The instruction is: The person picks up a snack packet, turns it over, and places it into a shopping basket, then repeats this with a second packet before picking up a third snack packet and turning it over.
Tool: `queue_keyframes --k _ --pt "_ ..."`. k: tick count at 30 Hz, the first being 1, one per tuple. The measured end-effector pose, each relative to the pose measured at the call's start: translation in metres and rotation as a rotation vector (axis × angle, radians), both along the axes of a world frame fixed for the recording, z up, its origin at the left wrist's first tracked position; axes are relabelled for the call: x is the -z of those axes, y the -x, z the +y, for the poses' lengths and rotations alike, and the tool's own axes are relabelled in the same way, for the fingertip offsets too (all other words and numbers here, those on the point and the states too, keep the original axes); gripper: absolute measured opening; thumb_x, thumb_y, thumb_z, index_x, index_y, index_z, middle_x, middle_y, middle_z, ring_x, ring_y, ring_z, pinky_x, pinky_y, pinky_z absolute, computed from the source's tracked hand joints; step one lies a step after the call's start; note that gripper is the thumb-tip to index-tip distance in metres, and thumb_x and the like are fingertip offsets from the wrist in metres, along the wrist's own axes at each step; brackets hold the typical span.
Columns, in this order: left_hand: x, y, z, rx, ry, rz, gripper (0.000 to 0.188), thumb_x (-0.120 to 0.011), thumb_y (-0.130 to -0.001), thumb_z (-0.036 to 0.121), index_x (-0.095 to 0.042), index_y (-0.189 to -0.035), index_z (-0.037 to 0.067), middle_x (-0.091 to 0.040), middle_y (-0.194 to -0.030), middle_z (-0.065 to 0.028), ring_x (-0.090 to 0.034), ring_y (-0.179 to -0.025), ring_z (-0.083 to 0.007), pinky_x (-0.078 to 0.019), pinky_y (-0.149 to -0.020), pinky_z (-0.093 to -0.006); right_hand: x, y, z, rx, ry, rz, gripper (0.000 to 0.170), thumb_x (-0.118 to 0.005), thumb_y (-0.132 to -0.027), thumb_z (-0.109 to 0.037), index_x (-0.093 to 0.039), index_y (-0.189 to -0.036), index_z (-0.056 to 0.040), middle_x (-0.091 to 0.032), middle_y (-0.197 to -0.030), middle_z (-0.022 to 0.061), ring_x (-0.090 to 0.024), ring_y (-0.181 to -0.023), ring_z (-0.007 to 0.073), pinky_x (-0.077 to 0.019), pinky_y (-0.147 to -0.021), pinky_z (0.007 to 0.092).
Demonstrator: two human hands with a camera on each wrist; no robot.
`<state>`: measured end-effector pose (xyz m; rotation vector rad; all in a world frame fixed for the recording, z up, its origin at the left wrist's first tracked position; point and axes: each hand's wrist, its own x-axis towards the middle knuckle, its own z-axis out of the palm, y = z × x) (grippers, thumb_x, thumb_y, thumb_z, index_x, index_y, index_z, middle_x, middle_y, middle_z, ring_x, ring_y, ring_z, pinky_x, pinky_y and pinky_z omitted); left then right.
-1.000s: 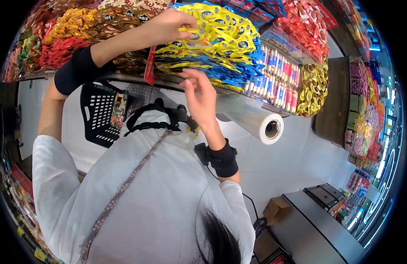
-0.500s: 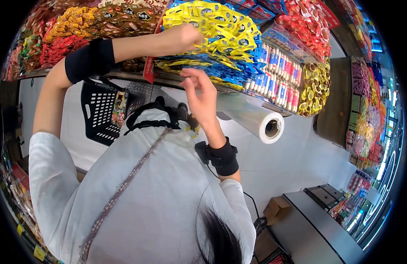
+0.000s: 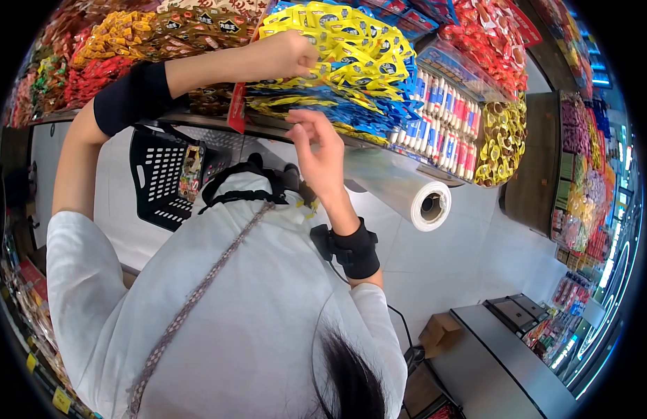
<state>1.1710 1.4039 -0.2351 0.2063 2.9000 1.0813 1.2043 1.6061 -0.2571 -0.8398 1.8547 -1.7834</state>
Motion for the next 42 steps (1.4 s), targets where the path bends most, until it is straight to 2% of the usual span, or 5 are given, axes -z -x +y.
queue_keyframes --k 6,9,17,23,42 --pt "-0.017 -0.009 -0.01 0.031 0.045 0.25 0.013 -0.067 -0.064 0.009 -0.059 -0.071 0.001 -0.058 -0.068 -0.011 -0.058 -0.065 -0.0252 -0.0452 -0.056 -0.0353 -0.003 -0.001 -0.001 -0.001 0.004 0.002 0.017 -0.049 -0.084 -0.002 -0.054 -0.1 -0.0004 -0.061 -0.089 0.0082 -0.06 -0.071 0.0113 -0.0463 -0.065 0.0229" --pt "-0.048 -0.026 -0.018 -0.012 0.456 0.161 0.015 -0.067 -0.066 0.013 -0.061 -0.077 0.004 -0.061 -0.068 -0.009 -0.06 -0.065 -0.0229 -0.0464 -0.059 -0.0321 0.0 0.0 0.0 0.0 -0.005 0.005 0.017 -0.048 -0.084 -0.002 -0.054 -0.1 -0.0007 -0.061 -0.09 0.0081 -0.06 -0.071 0.0115 -0.0464 -0.065 0.0231" --pt "-0.004 -0.039 -0.021 0.032 0.722 0.098 0.013 -0.068 -0.064 0.016 -0.062 -0.067 0.006 -0.059 -0.062 -0.0096 -0.061 -0.064 -0.0255 -0.0472 -0.057 -0.0357 -0.001 -0.003 -0.002 -0.01 -0.004 -0.001 0.018 -0.047 -0.084 -0.002 -0.054 -0.1 -0.0011 -0.061 -0.09 0.0075 -0.06 -0.071 0.0116 -0.0466 -0.066 0.0232" --pt "-0.01 -0.032 -0.041 -0.058 0.385 0.286 0.011 -0.061 -0.072 0.013 -0.055 -0.073 0.004 -0.054 -0.059 -0.0126 -0.057 -0.06 -0.0279 -0.0435 -0.054 -0.037 -0.004 -0.003 0.0 0.003 0.002 0.007 0.018 -0.047 -0.084 -0.002 -0.054 -0.1 -0.0015 -0.061 -0.09 0.0071 -0.06 -0.072 0.0113 -0.0469 -0.066 0.023" --pt "-0.039 -0.025 -0.05 -0.04 0.155 -0.034 0.013 -0.049 -0.073 0.011 -0.05 -0.066 0.001 -0.049 -0.055 -0.0165 -0.051 -0.054 -0.0283 -0.0397 -0.052 -0.0391 -0.004 -0.003 0.0 -0.015 0.01 -0.025 0.017 -0.047 -0.085 -0.004 -0.054 -0.101 -0.0016 -0.06 -0.091 0.0065 -0.059 -0.072 0.0109 -0.0463 -0.067 0.0233"
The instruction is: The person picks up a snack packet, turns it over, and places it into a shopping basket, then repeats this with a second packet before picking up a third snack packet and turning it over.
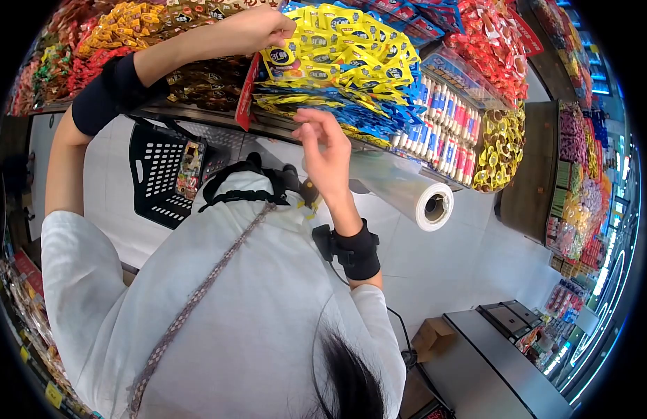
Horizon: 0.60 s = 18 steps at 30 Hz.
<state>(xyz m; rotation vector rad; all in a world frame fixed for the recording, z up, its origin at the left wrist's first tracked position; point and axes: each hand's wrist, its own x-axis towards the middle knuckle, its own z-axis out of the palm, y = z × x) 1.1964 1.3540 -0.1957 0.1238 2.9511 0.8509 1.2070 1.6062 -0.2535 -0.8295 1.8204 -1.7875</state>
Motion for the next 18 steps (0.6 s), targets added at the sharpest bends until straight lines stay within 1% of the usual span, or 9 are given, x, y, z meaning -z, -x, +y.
queue_keyframes --k 1,4,7,8,11,12,14,15,18 --pt "0.001 0.0 0.0 0.002 -0.005 0.014 0.013 -0.05 -0.073 0.012 -0.051 -0.066 0.001 -0.049 -0.055 -0.0164 -0.051 -0.054 -0.028 -0.0397 -0.052 -0.0392 0.0 0.0 0.0 0.001 -0.002 -0.002 0.017 -0.047 -0.085 -0.004 -0.054 -0.101 -0.0015 -0.06 -0.091 0.0065 -0.059 -0.073 0.0109 -0.0463 -0.068 0.0233" --pt "0.002 -0.003 0.009 -0.005 0.203 -0.005 0.017 -0.059 -0.076 0.01 -0.046 -0.069 0.001 -0.048 -0.056 -0.0133 -0.051 -0.052 -0.0265 -0.0381 -0.048 -0.0368 0.001 0.0 0.0 0.001 -0.006 -0.01 0.017 -0.047 -0.085 -0.004 -0.054 -0.101 -0.0014 -0.06 -0.091 0.0064 -0.058 -0.073 0.0109 -0.0462 -0.068 0.0233" --pt "0.013 -0.01 0.011 0.086 0.231 0.241 0.014 -0.058 -0.074 0.008 -0.047 -0.068 0.002 -0.049 -0.057 -0.0135 -0.053 -0.054 -0.0277 -0.0404 -0.05 -0.0372 0.001 0.001 0.0 0.003 -0.012 -0.014 0.017 -0.047 -0.085 -0.004 -0.054 -0.101 -0.0013 -0.06 -0.091 0.0066 -0.058 -0.073 0.0109 -0.0462 -0.068 0.0234" --pt "0.014 -0.012 0.014 0.112 0.281 0.293 0.013 -0.059 -0.073 0.007 -0.048 -0.067 0.002 -0.051 -0.059 -0.0137 -0.055 -0.057 -0.0296 -0.0421 -0.052 -0.0376 0.001 0.001 0.0 0.004 -0.015 -0.015 0.017 -0.047 -0.085 -0.005 -0.054 -0.101 -0.0012 -0.06 -0.091 0.0066 -0.058 -0.073 0.0109 -0.0462 -0.068 0.0234" --pt "0.018 -0.017 0.026 0.125 0.27 0.048 0.012 -0.058 -0.073 0.007 -0.049 -0.067 0.002 -0.052 -0.06 -0.0141 -0.055 -0.059 -0.0305 -0.0427 -0.055 -0.0369 0.001 0.001 0.0 0.006 -0.015 -0.016 0.017 -0.047 -0.086 -0.005 -0.054 -0.101 -0.0011 -0.06 -0.09 0.0067 -0.058 -0.073 0.0109 -0.0462 -0.068 0.0234" --pt "0.028 -0.019 0.027 0.083 0.219 0.101 0.012 -0.059 -0.071 0.006 -0.049 -0.066 0.001 -0.052 -0.058 -0.0148 -0.054 -0.059 -0.0313 -0.0425 -0.055 -0.0374 0.001 0.001 0.0 0.007 -0.013 -0.016 0.017 -0.047 -0.086 -0.005 -0.054 -0.101 -0.001 -0.06 -0.09 0.0067 -0.058 -0.073 0.0109 -0.0462 -0.068 0.0234" --pt "0.043 -0.014 0.025 0.07 0.188 0.027 0.011 -0.058 -0.07 0.004 -0.049 -0.065 0.001 -0.052 -0.058 -0.0148 -0.054 -0.058 -0.0311 -0.0426 -0.054 -0.0377 0.002 0.001 0.0 0.011 -0.01 -0.013 0.017 -0.047 -0.086 -0.005 -0.054 -0.1 -0.0009 -0.06 -0.09 0.0068 -0.058 -0.073 0.0108 -0.0461 -0.068 0.0232" --pt "0.04 -0.014 0.026 0.062 0.173 -0.009 0.011 -0.058 -0.069 0.004 -0.049 -0.064 0.001 -0.053 -0.058 -0.0149 -0.054 -0.058 -0.031 -0.0426 -0.054 -0.0379 0.002 0.001 0.0 0.013 -0.008 -0.012 0.017 -0.047 -0.086 -0.005 -0.054 -0.1 -0.0008 -0.06 -0.09 0.0068 -0.058 -0.072 0.0108 -0.0461 -0.068 0.0231" --pt "0.03 -0.014 0.032 -0.038 0.098 -0.224 0.011 -0.059 -0.068 0.003 -0.049 -0.063 0.001 -0.053 -0.059 -0.0145 -0.055 -0.058 -0.0311 -0.0427 -0.054 -0.0387 0.005 0.001 0.0 0.013 -0.014 -0.004 0.016 -0.047 -0.085 -0.005 -0.054 -0.1 -0.0009 -0.061 -0.089 0.0067 -0.058 -0.072 0.0106 -0.0461 -0.067 0.023"
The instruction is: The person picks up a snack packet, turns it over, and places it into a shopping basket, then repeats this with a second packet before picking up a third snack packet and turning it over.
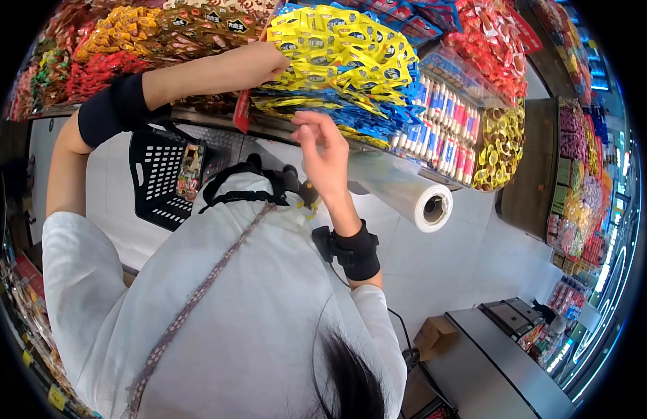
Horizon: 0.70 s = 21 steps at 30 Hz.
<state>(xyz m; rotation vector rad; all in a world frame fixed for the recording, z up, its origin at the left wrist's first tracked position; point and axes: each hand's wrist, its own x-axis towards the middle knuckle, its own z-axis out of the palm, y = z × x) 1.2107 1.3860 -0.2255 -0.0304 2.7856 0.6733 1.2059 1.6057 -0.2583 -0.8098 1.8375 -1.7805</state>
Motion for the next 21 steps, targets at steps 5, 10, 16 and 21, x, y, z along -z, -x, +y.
queue_keyframes --k 5,10,16,21 --pt "0.016 0.002 -0.006 0.153 0.173 0.225 0.009 -0.061 -0.066 0.005 -0.053 -0.063 0.002 -0.055 -0.061 -0.0142 -0.057 -0.06 -0.0311 -0.0435 -0.054 -0.0394 0.001 0.0 -0.003 0.002 -0.01 0.004 0.015 -0.047 -0.085 -0.004 -0.054 -0.099 -0.001 -0.061 -0.088 0.0064 -0.059 -0.071 0.0103 -0.0461 -0.066 0.0229" --pt "0.014 0.001 -0.006 0.182 0.197 0.26 0.003 -0.057 -0.064 0.003 -0.059 -0.065 0.001 -0.058 -0.063 -0.0176 -0.059 -0.063 -0.0332 -0.0464 -0.054 -0.041 0.002 0.0 -0.006 -0.013 -0.007 0.002 0.016 -0.047 -0.085 -0.004 -0.054 -0.099 -0.0007 -0.061 -0.089 0.0071 -0.059 -0.071 0.0111 -0.0462 -0.066 0.0232" --pt "0.019 -0.005 -0.003 0.197 0.233 0.305 0.007 -0.054 -0.067 0.007 -0.057 -0.064 0.001 -0.057 -0.06 -0.0169 -0.059 -0.06 -0.0326 -0.0454 -0.053 -0.0413 0.004 -0.001 -0.009 -0.025 -0.005 -0.014 0.016 -0.047 -0.086 -0.005 -0.054 -0.1 -0.0001 -0.06 -0.09 0.0075 -0.058 -0.072 0.0111 -0.0462 -0.067 0.0233" --pt "-0.003 -0.005 -0.003 0.082 0.071 0.307 0.005 -0.056 -0.071 0.009 -0.059 -0.072 0.004 -0.059 -0.066 -0.0156 -0.06 -0.066 -0.0327 -0.0468 -0.06 -0.0423 -0.005 0.005 -0.016 -0.003 -0.014 -0.003 0.017 -0.047 -0.086 -0.006 -0.053 -0.101 -0.0004 -0.06 -0.089 0.007 -0.058 -0.072 0.0109 -0.0462 -0.067 0.0234"
